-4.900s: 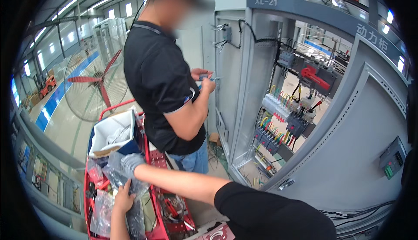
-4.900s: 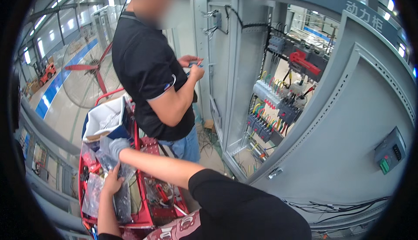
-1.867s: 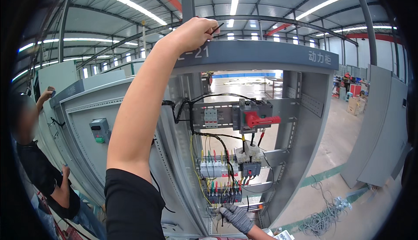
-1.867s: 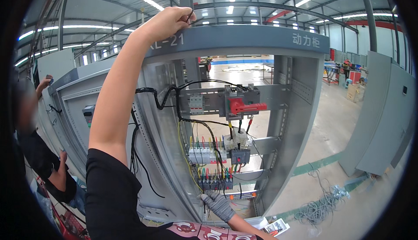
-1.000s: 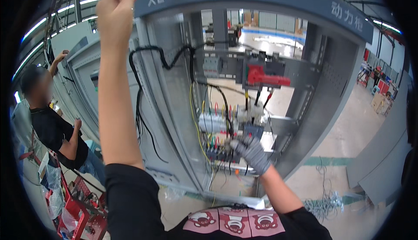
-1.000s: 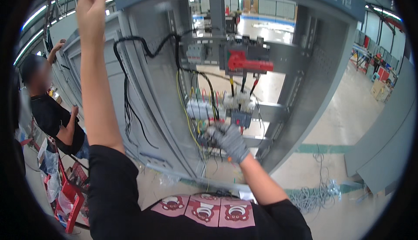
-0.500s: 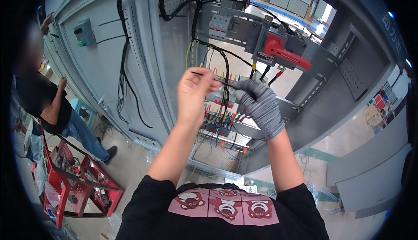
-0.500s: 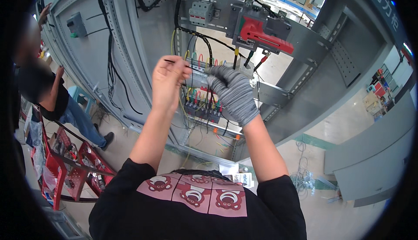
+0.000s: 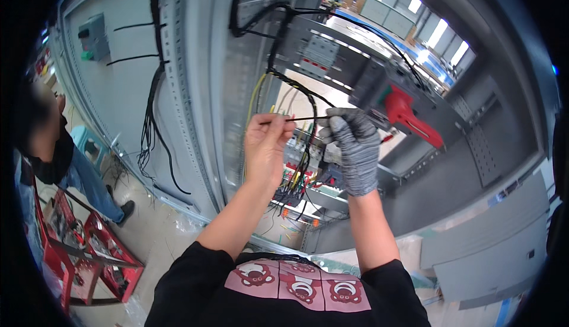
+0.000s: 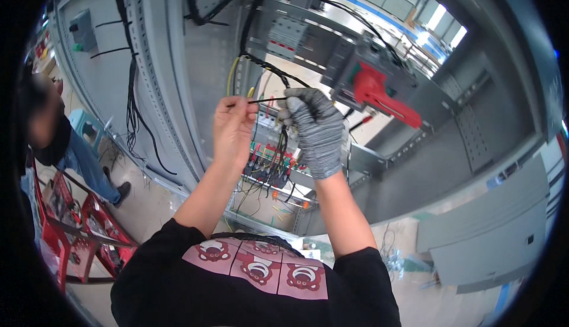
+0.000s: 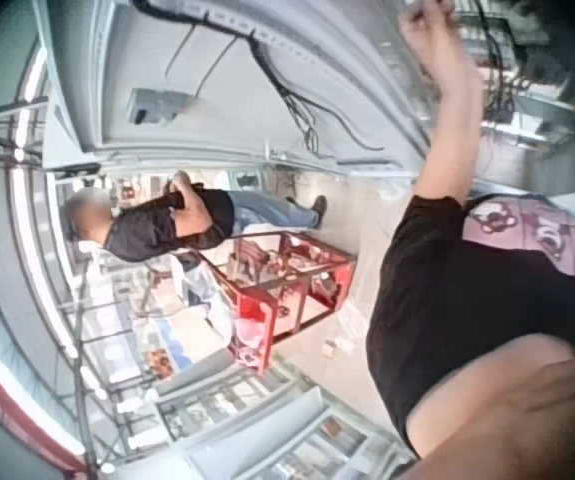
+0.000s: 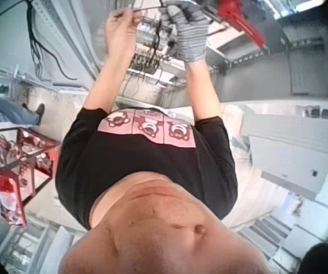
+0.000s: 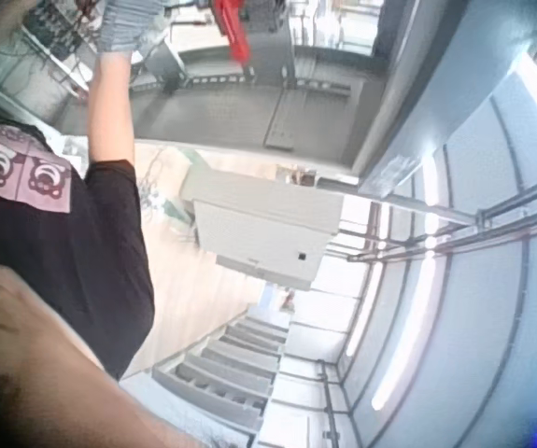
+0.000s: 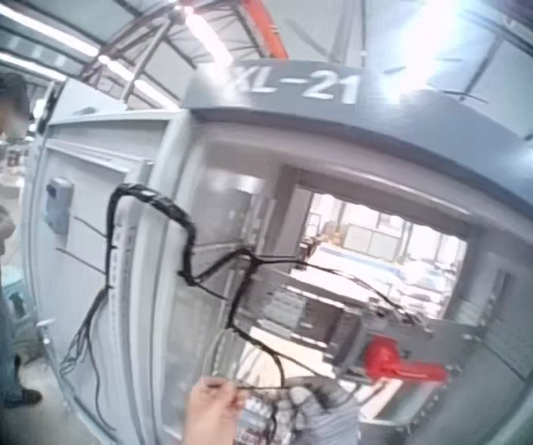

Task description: The person routes and secures black cables inside an open electrical cabinet, using zip ties to fasten them to the interior frame. They retrieve additional zip ties from a nearby red tool cart and continue bundling and organizing the wires within the cabinet.

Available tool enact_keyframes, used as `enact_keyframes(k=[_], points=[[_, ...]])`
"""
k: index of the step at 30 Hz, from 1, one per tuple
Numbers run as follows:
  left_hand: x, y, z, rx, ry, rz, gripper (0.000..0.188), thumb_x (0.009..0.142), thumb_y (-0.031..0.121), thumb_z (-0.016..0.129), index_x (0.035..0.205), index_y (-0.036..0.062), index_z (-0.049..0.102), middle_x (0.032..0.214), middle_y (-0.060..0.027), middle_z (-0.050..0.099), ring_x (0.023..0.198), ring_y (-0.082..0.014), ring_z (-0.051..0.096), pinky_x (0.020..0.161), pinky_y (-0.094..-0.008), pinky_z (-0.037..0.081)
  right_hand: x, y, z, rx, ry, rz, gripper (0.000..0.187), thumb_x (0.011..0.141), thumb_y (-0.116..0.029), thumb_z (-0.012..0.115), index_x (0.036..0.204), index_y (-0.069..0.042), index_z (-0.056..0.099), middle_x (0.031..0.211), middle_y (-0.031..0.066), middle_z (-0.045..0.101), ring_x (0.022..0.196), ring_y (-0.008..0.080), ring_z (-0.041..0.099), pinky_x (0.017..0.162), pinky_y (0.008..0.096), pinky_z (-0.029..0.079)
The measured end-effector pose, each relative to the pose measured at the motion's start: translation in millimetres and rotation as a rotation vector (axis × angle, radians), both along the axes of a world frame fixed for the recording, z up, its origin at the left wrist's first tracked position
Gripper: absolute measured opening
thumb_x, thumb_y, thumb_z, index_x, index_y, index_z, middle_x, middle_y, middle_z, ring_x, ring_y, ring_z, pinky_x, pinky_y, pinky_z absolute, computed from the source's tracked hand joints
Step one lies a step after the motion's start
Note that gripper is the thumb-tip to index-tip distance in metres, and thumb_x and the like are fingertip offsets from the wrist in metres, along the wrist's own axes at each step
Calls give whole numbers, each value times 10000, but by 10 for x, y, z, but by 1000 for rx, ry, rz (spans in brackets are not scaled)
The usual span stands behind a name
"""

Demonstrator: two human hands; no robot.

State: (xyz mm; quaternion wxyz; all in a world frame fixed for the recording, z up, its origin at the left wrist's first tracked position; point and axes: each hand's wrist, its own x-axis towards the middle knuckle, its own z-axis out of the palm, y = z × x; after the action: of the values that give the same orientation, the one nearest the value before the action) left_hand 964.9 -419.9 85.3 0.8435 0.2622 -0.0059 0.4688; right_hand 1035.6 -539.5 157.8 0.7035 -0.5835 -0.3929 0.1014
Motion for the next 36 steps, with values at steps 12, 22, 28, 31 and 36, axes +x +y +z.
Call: enact_keyframes(k=[12, 22, 28, 31, 36], points=[[154, 378, 24, 5, -110, 16, 130, 871, 41, 609, 974, 50, 531, 979, -79, 600, 916, -149, 592, 834, -268, 472, 196, 428, 295, -127, -90, 121, 173, 887, -110, 599, 987, 23, 645, 794, 63, 668, 682, 97, 610, 645, 227, 502], [614, 670, -179, 221, 337, 147, 361, 971, 168, 421, 1278, -17, 459, 1274, -120, 510, 1224, -207, 443, 1040, -297, 306, 318, 987, 825, -145, -1493, -422, 169, 775, -11, 633, 941, -34, 656, 886, 143, 664, 782, 282, 638, 715, 339, 507], [963, 929, 17, -22, 126, -192, 305, 936, 161, 445, 1196, 6, 485, 1111, -87, 571, 1050, -185, 548, 934, -301, 410, 562, 1347, 827, -481, -1686, -504, 173, 813, -164, 593, 956, -102, 669, 885, 121, 656, 826, 311, 625, 743, 387, 503], [1133, 1186, -52, -191, -70, -282, 176, 936, 142, 415, 1034, 46, 526, 1012, -82, 588, 935, -202, 562, 881, -328, 436, 522, 1538, 851, -575, -1647, -430, 185, 811, -155, 590, 973, -111, 668, 884, 121, 655, 834, 307, 624, 752, 387, 500], [1301, 1104, 119, -493, -313, -402, 149, 930, 46, 413, 918, 42, 562, 895, -47, 585, 810, -159, 556, 780, -259, 468, 664, 1629, 991, -794, -1570, -379, 232, 812, -189, 593, 1013, -94, 657, 900, 148, 648, 861, 317, 618, 774, 392, 497]])
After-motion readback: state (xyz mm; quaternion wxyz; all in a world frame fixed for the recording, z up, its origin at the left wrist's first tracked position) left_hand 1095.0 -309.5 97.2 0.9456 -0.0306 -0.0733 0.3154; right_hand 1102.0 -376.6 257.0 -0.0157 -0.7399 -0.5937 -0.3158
